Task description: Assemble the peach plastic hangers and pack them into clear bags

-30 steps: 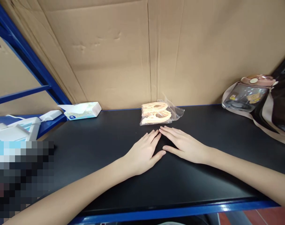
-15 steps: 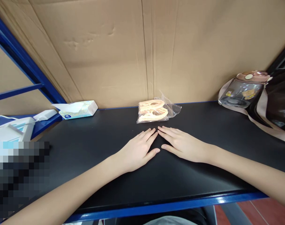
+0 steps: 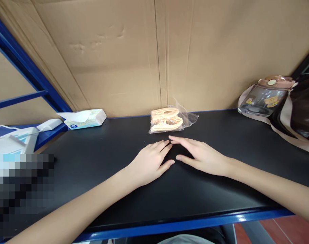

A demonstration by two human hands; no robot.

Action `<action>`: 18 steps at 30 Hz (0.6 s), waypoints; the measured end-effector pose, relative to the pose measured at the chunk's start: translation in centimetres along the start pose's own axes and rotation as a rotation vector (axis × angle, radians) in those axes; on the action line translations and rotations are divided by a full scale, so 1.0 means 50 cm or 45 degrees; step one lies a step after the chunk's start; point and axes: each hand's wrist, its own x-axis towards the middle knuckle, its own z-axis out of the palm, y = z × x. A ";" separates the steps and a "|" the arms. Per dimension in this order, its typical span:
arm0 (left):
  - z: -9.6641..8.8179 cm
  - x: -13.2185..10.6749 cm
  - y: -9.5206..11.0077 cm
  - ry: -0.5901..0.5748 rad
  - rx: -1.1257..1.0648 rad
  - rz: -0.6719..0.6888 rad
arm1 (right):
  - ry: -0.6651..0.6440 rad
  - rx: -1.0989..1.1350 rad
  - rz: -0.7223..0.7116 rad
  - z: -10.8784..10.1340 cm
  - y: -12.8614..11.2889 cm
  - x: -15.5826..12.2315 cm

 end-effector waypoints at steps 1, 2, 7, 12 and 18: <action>-0.006 0.007 0.003 0.033 0.026 -0.017 | 0.079 0.070 0.000 -0.003 -0.002 0.007; -0.014 0.016 0.004 0.075 0.035 -0.048 | 0.148 0.120 -0.012 -0.008 -0.001 0.017; -0.070 0.097 -0.058 0.434 -0.430 -0.636 | 0.307 0.242 0.335 -0.058 0.058 0.119; -0.072 0.190 -0.180 0.402 -0.683 -0.960 | 0.218 0.418 0.792 -0.107 0.167 0.212; -0.033 0.230 -0.218 0.401 -0.963 -0.959 | -0.026 0.878 0.948 -0.090 0.211 0.235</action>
